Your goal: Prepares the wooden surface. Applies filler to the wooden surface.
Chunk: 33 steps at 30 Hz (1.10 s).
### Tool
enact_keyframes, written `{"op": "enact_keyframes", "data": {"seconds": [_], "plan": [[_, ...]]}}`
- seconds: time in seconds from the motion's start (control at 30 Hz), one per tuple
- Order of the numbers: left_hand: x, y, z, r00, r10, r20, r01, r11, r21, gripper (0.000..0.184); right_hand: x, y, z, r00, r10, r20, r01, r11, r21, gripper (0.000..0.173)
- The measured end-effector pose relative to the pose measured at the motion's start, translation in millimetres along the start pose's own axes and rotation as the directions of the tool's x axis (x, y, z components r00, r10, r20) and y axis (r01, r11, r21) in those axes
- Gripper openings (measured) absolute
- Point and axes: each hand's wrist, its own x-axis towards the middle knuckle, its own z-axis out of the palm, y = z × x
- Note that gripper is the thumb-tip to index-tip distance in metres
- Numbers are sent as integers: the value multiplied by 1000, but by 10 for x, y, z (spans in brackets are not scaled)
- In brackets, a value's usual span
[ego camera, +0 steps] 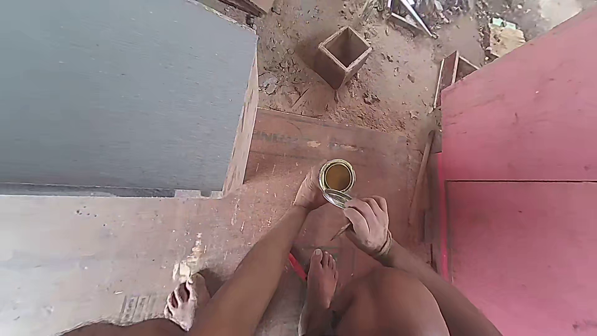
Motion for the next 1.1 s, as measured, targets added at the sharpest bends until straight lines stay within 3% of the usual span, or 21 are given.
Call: {"op": "enact_keyframes", "data": {"seconds": [0.53, 0.77, 0.87, 0.97, 1.1], "plan": [[8, 53, -10, 998, -56, 19, 56, 998, -5, 102, -89, 13, -143, 989, 17, 144, -43, 983, 181, 16], [29, 32, -3, 996, -83, 27, 82, 996, 21, 124, -65, 191, -740, 981, 45, 190, -95, 961, 260, 16], [39, 81, -29, 992, -118, 53, 115, 992, 50, 124, -193, 449, -1026, 973, 172, 156, -193, 973, 129, 17], [28, 113, -63, 986, -147, 79, 137, 983, 122, 126, -536, 805, -1020, 965, 246, 86, -229, 958, -173, 18], [-3, 173, -98, 960, -255, 113, 223, 946, 236, 129, -1064, 1194, -641, 911, 329, 248, -223, 900, -374, 38]]}}
